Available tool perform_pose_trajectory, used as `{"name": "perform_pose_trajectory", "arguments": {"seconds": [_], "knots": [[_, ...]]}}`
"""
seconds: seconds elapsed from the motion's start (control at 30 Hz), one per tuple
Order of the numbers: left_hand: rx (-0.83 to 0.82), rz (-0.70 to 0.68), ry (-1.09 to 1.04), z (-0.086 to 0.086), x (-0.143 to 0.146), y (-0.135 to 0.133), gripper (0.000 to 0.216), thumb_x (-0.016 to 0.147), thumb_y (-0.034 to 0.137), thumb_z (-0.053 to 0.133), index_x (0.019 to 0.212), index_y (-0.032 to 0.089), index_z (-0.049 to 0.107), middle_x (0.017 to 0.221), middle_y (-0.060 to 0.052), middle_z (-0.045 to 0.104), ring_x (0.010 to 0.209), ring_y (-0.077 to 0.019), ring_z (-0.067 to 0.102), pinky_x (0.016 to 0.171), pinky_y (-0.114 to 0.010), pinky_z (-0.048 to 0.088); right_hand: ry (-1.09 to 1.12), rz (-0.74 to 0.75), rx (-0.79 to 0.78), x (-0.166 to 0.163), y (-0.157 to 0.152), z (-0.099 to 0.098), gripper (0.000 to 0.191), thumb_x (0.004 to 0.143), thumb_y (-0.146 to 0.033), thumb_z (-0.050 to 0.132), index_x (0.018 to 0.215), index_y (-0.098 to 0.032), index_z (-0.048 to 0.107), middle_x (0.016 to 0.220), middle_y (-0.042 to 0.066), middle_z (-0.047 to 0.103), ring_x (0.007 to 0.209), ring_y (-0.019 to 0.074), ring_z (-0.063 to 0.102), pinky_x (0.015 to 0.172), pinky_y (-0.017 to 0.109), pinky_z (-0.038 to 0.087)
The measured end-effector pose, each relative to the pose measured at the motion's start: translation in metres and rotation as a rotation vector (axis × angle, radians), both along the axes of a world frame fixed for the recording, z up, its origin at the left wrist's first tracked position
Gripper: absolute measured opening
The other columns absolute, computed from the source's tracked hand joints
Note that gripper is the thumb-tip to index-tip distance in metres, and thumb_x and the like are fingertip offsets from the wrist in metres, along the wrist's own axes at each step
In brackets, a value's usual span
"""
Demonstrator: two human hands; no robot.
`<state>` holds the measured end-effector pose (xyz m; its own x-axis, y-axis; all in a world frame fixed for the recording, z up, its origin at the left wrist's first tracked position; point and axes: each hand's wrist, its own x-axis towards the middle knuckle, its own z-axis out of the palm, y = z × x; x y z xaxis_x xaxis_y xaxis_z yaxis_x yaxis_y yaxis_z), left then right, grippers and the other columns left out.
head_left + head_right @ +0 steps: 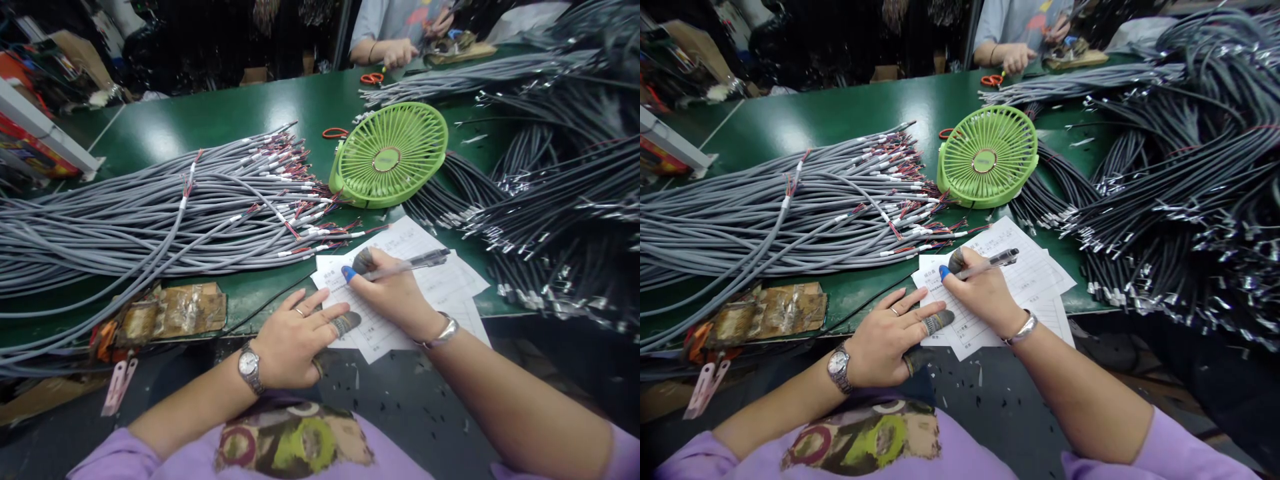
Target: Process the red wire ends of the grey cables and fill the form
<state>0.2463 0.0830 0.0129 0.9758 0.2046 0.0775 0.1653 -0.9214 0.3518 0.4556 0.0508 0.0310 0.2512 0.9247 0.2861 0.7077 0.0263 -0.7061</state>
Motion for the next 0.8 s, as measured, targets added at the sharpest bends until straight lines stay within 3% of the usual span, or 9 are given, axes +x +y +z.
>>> {"name": "perform_pose_trajectory", "arguments": {"seconds": [0.8], "knots": [[-0.007, 0.008, -0.018, -0.0005, 0.0001, -0.0002, 0.074, 0.067, 0.02, 0.054, 0.14, 0.024, 0.044, 0.15, 0.001, 0.041, 0.142, -0.0278, 0.027, 0.113, -0.049, 0.023, 0.001, -0.005, -0.005, -0.001, 0.0, 0.0019, 0.019, 0.076, -0.026, 0.055, 0.061, -0.024, 0.042, 0.054, -0.004, 0.048, 0.052, 0.0135, 0.044, 0.052, 0.027, 0.035]]}}
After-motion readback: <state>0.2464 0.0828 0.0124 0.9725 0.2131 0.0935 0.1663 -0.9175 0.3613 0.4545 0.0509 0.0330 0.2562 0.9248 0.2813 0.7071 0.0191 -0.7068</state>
